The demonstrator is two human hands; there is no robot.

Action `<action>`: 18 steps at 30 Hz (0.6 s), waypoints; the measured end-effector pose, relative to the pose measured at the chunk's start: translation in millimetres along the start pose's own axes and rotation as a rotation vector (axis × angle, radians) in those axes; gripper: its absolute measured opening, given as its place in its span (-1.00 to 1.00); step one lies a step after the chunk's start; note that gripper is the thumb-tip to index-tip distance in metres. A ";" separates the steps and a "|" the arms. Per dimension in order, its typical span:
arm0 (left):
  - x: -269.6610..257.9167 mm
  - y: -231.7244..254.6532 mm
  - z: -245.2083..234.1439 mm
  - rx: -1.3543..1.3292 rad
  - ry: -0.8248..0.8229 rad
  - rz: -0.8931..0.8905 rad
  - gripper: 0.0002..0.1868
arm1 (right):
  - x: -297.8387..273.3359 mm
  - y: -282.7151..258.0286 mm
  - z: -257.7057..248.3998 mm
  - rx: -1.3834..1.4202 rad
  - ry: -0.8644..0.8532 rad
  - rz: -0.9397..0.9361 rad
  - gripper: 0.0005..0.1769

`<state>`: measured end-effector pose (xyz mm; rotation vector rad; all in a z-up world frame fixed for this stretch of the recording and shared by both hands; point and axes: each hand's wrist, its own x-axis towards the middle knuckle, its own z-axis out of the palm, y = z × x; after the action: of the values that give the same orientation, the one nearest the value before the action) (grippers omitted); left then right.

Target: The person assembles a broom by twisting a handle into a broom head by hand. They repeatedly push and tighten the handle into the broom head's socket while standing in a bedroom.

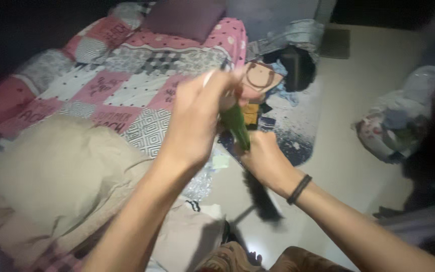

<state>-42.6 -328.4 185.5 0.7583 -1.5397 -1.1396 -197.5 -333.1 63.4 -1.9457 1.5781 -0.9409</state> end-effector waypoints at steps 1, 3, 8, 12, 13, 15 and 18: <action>7.9 -2.7 -4.5 -0.039 -0.019 0.038 -0.63 | 7.9 -2.9 6.8 0.059 0.036 -0.034 -0.87; 25.2 -14.9 -12.2 0.006 -0.034 0.048 -0.61 | 24.9 1.8 23.7 0.160 0.068 -0.022 -0.82; 64.6 -91.5 -7.2 0.372 -0.232 0.106 -0.56 | 72.5 84.4 95.2 0.034 0.144 -0.078 -0.72; 74.6 -150.2 12.7 0.244 -0.487 0.052 -0.55 | 92.5 175.0 120.9 -0.461 -0.011 0.024 -0.67; 80.6 -157.7 14.8 0.226 -0.506 0.050 -0.55 | 90.5 189.2 118.3 -0.448 -0.081 0.126 -0.69; 94.5 -164.6 23.8 0.186 -0.548 0.049 -0.55 | 89.1 202.9 104.1 -0.315 -0.066 0.035 -0.77; 97.2 -172.6 41.6 0.058 -0.555 -0.071 -0.57 | 70.5 202.1 74.2 0.003 0.017 0.052 -0.81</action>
<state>-123.3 -464.0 58.7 0.5603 -2.0216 -1.4433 -266.6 -453.9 -115.3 -1.8901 1.6279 -0.9405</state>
